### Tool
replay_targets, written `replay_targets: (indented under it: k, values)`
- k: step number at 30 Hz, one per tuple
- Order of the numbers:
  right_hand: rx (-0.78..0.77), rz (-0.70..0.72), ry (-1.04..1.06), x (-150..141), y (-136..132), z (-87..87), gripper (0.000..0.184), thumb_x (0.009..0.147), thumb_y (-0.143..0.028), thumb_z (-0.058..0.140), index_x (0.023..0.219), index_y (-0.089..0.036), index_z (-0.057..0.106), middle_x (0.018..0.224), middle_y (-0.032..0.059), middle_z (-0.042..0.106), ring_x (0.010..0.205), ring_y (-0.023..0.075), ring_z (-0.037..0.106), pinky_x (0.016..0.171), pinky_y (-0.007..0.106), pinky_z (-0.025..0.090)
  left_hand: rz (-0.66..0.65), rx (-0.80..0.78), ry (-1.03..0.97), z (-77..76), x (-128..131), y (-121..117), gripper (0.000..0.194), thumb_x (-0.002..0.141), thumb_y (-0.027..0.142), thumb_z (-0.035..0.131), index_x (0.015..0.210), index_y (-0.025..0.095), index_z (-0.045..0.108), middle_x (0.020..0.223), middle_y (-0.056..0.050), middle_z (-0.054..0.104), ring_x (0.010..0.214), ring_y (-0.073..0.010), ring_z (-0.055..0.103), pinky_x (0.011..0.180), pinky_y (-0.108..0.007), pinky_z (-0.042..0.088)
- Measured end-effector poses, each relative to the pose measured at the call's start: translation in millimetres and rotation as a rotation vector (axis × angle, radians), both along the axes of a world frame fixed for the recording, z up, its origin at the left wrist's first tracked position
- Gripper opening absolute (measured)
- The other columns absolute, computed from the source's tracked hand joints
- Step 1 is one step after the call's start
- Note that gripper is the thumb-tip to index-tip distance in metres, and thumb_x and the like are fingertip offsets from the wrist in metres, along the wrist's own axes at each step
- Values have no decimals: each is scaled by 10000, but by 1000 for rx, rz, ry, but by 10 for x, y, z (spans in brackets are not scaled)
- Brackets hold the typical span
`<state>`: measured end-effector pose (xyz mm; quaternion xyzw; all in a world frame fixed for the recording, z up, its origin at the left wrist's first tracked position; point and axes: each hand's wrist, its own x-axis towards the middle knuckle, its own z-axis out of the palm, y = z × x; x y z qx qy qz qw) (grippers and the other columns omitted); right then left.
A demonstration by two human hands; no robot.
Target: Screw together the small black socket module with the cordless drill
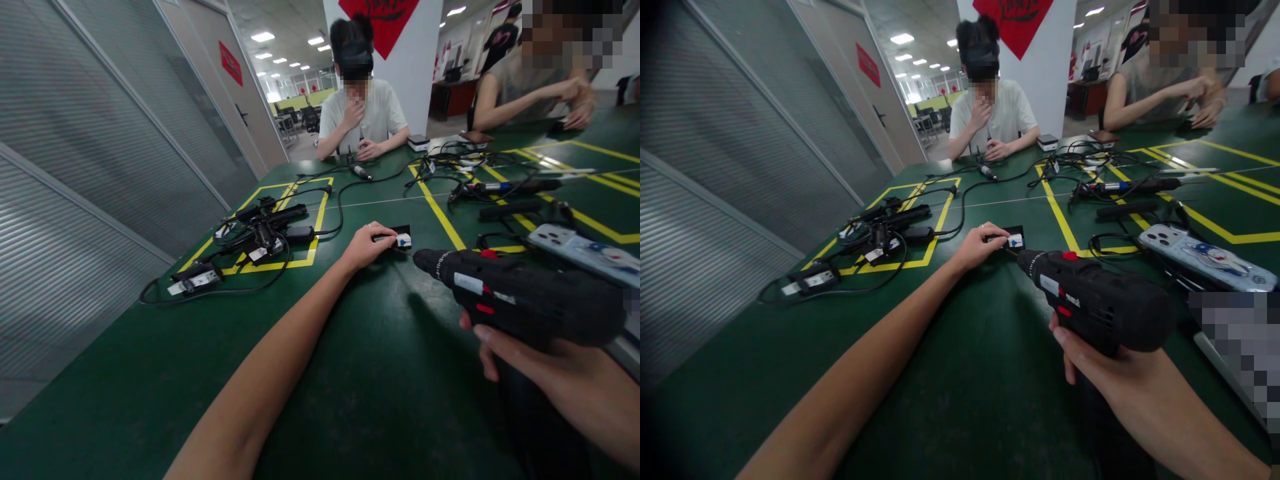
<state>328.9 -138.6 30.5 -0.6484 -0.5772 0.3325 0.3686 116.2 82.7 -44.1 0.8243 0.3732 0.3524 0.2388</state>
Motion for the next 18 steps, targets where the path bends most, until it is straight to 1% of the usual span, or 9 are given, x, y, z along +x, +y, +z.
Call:
replay_targets:
  k: [3,6,8,11,13,18]
  values:
    - [-17,17,-91,43,-17,-43,457,691,-661,541,417,-308,640,653,25,730,627,246,688,625,360,592,6,-2,3,-9,4,8,261,845,337,562,991,190,720,981,-62,669,936,-158,594,899,-317,461]
    - [-38,35,-135,79,-29,-73,511,698,-700,499,411,-298,627,750,27,743,717,267,700,614,360,587,10,-6,5,-12,5,13,260,844,338,562,991,193,720,986,-60,668,941,-159,593,899,-316,462]
    - [-42,41,-129,88,-32,-77,512,699,-705,497,424,-294,628,762,24,742,729,268,698,614,355,584,13,-5,5,-10,3,10,260,841,340,565,990,195,722,984,-58,667,938,-160,593,899,-317,461]
    - [-60,52,-121,82,-35,-66,491,722,-679,510,451,-290,639,776,18,739,761,262,693,666,349,579,7,-1,-3,-3,-2,1,265,843,343,563,992,193,722,979,-60,664,934,-161,594,895,-314,459]
    - [-78,52,-114,72,-37,-54,497,729,-678,505,454,-286,639,775,23,735,764,264,689,672,352,575,8,-6,-3,2,-4,-5,267,842,347,564,991,193,722,978,-62,664,937,-163,594,896,-315,459]
    - [-101,11,-89,52,-36,-47,517,683,-714,509,424,-284,631,730,42,721,739,273,678,717,383,572,12,-12,2,-5,-2,1,261,840,343,568,989,194,723,982,-61,666,939,-165,594,898,-319,459]
